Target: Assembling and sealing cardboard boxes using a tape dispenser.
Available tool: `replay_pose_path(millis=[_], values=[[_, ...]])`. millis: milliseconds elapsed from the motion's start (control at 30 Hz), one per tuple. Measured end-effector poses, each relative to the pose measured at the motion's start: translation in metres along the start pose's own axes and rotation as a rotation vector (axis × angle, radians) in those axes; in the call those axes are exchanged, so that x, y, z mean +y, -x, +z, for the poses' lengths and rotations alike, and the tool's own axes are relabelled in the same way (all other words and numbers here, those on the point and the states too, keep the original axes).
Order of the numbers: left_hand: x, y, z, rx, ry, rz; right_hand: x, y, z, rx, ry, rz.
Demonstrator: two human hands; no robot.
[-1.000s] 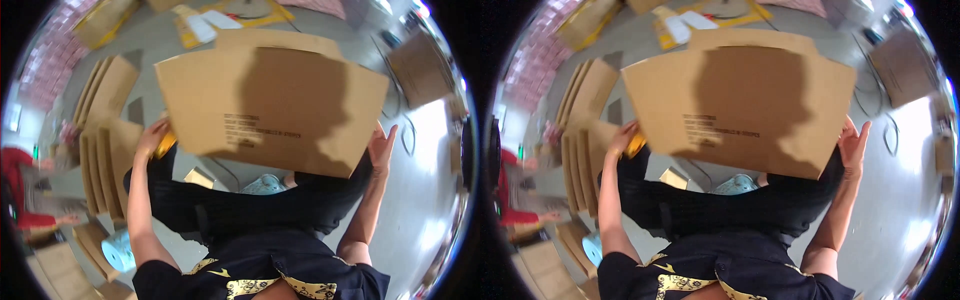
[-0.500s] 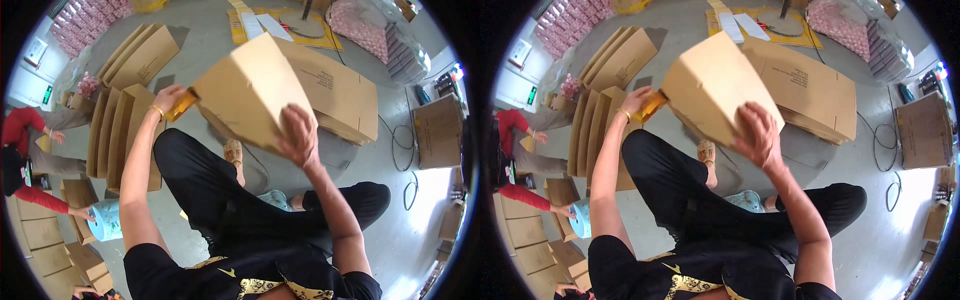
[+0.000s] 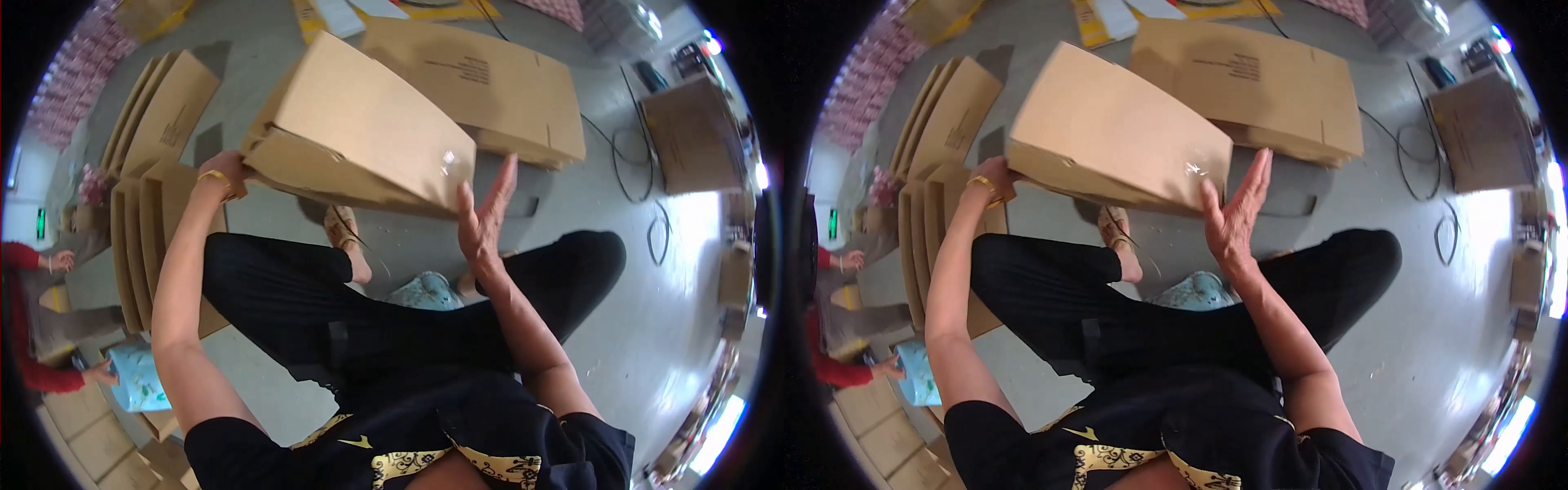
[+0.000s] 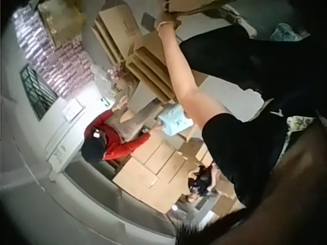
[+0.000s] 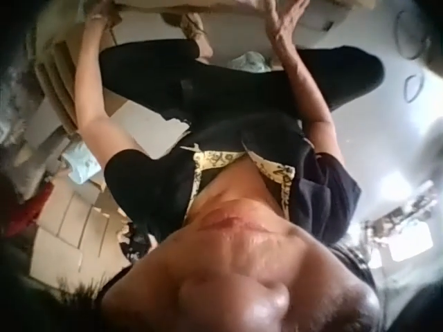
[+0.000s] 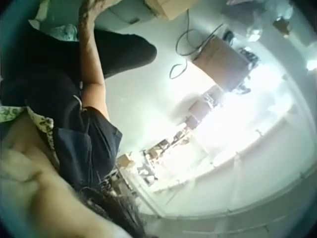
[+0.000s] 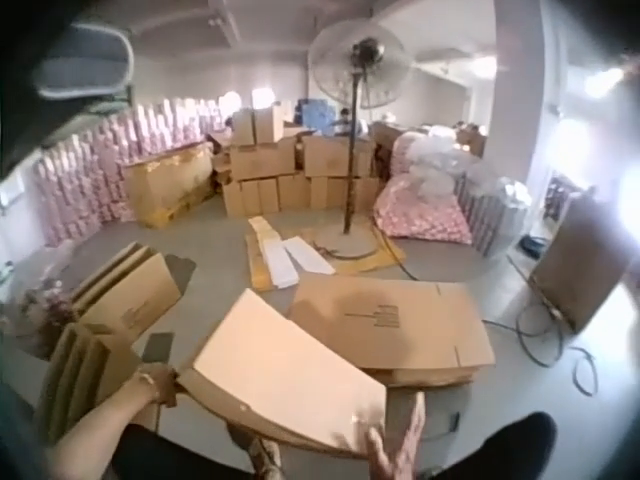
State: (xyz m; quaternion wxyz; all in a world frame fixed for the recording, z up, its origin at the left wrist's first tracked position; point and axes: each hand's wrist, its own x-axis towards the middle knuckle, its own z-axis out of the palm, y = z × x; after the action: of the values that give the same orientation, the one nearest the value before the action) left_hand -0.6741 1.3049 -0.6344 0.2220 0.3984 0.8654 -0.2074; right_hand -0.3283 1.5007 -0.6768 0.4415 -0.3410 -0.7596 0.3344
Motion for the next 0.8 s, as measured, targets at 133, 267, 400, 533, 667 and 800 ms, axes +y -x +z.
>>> replay_pose_path(millis=[133, 267, 400, 533, 667, 800], values=[[-0.005, -0.008, 0.017, 0.198, 0.083, -0.118, 0.016, 0.013, -0.002, -0.281, 0.22, 0.114], [-0.017, 0.008, 0.026, 0.27, 0.027, -0.16, 0.011, -0.034, -0.009, -0.134, 0.33, -0.134], [-0.016, 0.032, 0.011, 0.367, 0.16, -0.233, 0.001, -0.072, 0.03, -0.325, 0.022, -0.084], [-0.1, 0.043, 0.038, 0.336, 0.037, -0.442, -0.044, -0.083, 0.108, -0.654, 0.577, -0.32], [-0.085, -0.005, 0.023, 0.336, -0.02, -0.55, 0.01, -0.091, 0.198, -0.548, 0.044, -0.23], [-0.139, -0.029, 0.094, 0.155, 0.097, -0.618, 0.021, -0.071, 0.206, -0.663, 0.036, -0.24]])
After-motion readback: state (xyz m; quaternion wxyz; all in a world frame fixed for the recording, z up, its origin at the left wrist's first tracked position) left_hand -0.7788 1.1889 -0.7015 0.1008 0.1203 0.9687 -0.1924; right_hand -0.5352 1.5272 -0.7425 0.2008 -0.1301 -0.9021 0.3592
